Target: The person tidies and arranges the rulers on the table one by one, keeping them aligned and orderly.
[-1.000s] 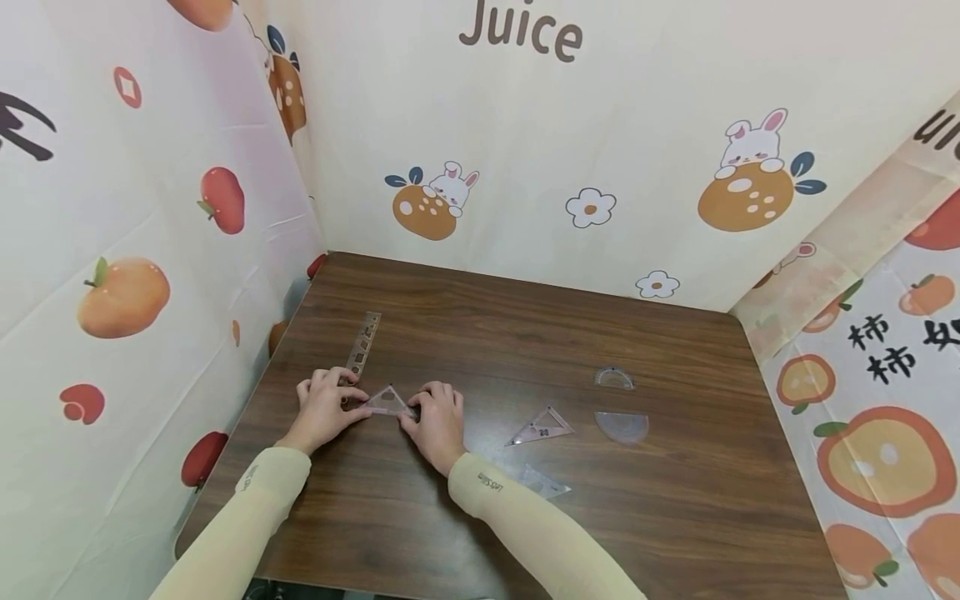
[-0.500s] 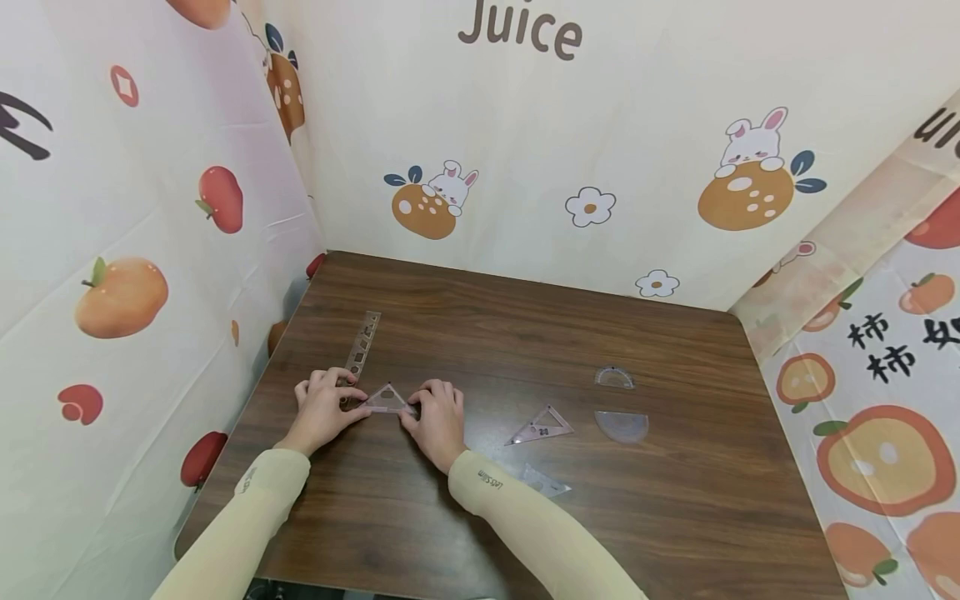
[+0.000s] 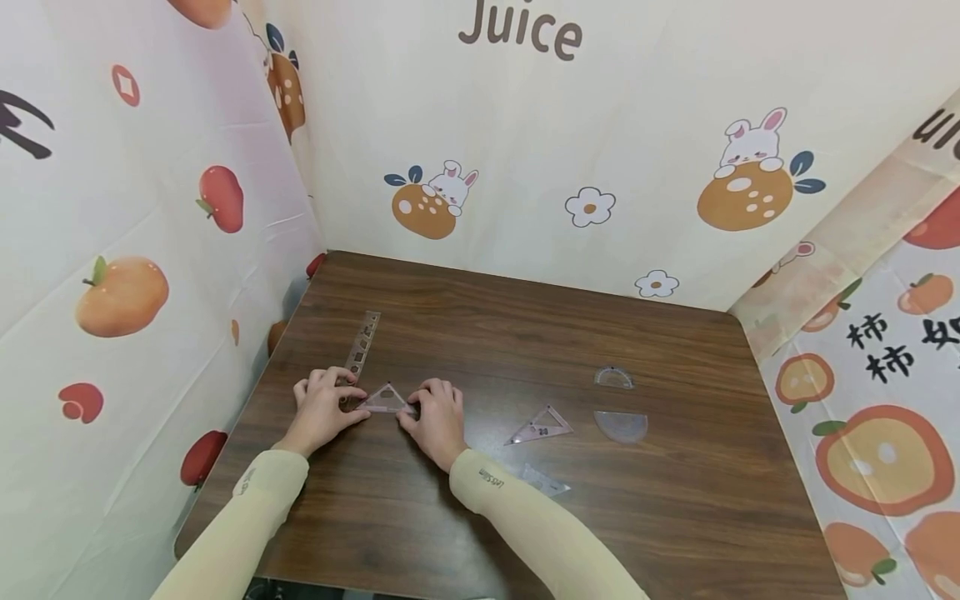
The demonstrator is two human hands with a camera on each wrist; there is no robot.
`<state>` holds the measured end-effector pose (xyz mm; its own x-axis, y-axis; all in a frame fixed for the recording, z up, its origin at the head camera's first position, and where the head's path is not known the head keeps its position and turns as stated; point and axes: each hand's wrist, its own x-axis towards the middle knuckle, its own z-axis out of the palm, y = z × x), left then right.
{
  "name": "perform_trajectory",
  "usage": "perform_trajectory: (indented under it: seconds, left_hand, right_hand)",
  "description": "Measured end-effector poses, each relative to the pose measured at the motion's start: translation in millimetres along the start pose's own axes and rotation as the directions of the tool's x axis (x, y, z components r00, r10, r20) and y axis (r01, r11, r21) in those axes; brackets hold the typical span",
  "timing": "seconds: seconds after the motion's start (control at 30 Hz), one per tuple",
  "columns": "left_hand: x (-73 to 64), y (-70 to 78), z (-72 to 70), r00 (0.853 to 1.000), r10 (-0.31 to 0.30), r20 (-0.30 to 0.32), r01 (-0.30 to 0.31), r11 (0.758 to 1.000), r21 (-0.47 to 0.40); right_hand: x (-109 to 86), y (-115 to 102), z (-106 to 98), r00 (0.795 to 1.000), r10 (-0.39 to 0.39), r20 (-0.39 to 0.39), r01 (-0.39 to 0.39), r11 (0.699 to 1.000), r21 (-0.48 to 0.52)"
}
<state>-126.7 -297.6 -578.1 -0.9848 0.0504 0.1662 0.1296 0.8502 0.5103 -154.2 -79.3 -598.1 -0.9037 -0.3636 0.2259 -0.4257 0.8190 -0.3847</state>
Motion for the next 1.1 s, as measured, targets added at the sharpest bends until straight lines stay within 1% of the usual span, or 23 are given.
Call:
perform_trajectory:
  seconds: [0.13,0.27,0.43,0.6,0.87,1.1]
  left_hand:
    - [0.2,2.6,-2.3,1.0,0.017,0.005,-0.017,1.0,0.004]
    - [-0.1,4.8,-3.7,1.0,0.017,0.023,-0.018,1.0,0.011]
    - [0.4,7.5,-4.6,0.999,0.012,0.039,-0.013,1.0,0.016]
    - [1.9,10.1,-5.9,0.999,0.012,0.048,-0.014,1.0,0.028]
    - [6.3,3.8,-2.8,0.999,-0.008,0.051,0.004,0.996,0.089]
    - [7.7,6.7,-4.0,0.997,-0.017,0.072,0.008,0.994,0.112]
  right_hand:
    - [1.0,2,-2,0.999,-0.037,-0.021,0.037,0.999,0.001]
    - [2.6,4,-8,0.999,-0.049,-0.014,0.049,0.999,0.008]
    - [3.7,6,-15,1.0,-0.027,0.007,0.027,1.0,0.001]
    - [4.7,12,-15,1.0,-0.023,-0.003,0.023,1.0,-0.005]
    - [5.3,22,-24,1.0,0.001,-0.001,-0.001,1.0,-0.011]
    - [4.0,29,-31,1.0,0.018,0.004,-0.018,1.0,-0.014]
